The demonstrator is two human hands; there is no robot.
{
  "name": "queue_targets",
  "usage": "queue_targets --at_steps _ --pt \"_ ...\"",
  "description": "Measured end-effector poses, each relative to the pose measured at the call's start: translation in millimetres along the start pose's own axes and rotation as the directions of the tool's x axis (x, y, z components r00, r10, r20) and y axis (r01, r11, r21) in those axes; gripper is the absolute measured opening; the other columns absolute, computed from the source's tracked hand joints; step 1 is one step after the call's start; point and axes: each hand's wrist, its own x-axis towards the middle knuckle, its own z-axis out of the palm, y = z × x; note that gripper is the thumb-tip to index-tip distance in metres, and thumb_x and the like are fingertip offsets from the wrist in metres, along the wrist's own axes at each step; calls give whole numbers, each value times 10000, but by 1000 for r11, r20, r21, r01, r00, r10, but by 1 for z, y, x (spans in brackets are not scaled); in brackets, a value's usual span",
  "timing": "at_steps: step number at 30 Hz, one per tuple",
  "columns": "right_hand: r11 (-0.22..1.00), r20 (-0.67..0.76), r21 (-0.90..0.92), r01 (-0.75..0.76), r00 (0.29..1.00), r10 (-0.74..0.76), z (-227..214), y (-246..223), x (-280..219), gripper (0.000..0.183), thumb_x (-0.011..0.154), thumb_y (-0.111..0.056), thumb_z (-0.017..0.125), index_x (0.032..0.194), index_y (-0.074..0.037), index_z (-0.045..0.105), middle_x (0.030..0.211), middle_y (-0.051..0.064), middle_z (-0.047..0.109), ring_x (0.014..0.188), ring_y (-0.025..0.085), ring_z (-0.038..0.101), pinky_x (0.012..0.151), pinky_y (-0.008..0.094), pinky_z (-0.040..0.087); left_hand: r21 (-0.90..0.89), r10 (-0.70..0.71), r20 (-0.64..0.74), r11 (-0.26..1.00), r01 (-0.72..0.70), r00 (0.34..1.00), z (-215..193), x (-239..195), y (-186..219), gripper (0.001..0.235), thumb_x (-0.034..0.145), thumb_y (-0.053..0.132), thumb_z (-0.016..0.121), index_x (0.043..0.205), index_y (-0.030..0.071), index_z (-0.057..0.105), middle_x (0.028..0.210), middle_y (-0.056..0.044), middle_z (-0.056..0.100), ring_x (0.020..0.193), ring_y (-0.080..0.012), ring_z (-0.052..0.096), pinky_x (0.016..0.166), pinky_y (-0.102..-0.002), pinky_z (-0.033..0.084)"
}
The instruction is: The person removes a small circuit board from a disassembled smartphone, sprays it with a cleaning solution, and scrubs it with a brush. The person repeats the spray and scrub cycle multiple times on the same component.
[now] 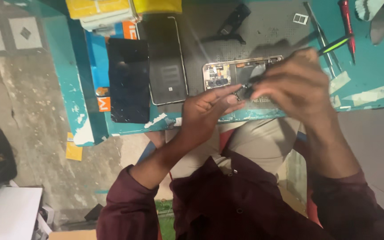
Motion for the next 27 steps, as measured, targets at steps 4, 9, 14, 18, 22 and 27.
queue_targets --at_steps 4,9,14,18,22,27 --pt "962 -6 -60 267 963 -268 1 18 -3 72 844 -213 876 890 -218 822 910 -48 719 806 105 562 836 330 344 105 -41 -6 994 41 999 2 1 5 337 1084 148 619 1346 -62 647 1326 -170 701 1143 -214 713 1027 -332 622" --pt "931 42 -75 357 934 -355 2 18 5 111 898 -195 886 887 -270 805 954 -108 733 884 89 613 892 344 351 264 -91 -41 960 98 995 4 2 10 309 1081 156 617 1320 -24 694 1186 -151 765 1046 -155 739 973 -294 609" --pt "965 105 -117 234 969 -223 -8 14 12 185 772 -295 899 912 -217 804 942 -67 720 827 98 556 885 379 352 215 -3 19 977 -1 1000 5 0 9 282 1093 154 623 1311 -14 685 1171 -111 745 1070 -145 737 1006 -293 659" --pt "887 205 -77 456 878 -433 -6 17 15 89 878 -223 865 925 -280 817 981 -103 723 891 101 596 924 353 346 548 -17 -67 835 51 998 7 2 13 270 1045 138 675 1257 -13 748 937 -116 805 850 -147 740 782 -253 622" --pt "917 166 -40 396 908 -385 -8 8 22 75 889 -238 874 923 -276 819 995 -94 706 878 109 593 952 359 335 254 3 29 967 -10 1000 7 3 13 272 1090 157 622 1290 -16 687 1151 -93 765 1045 -124 755 937 -244 654" --pt "914 191 -48 403 902 -388 -10 -9 34 94 789 -255 872 857 -214 822 860 -57 689 774 126 587 851 359 348 592 29 -8 805 -19 1000 7 5 16 268 1033 153 675 1235 -9 743 970 -90 812 857 -127 754 769 -215 596"
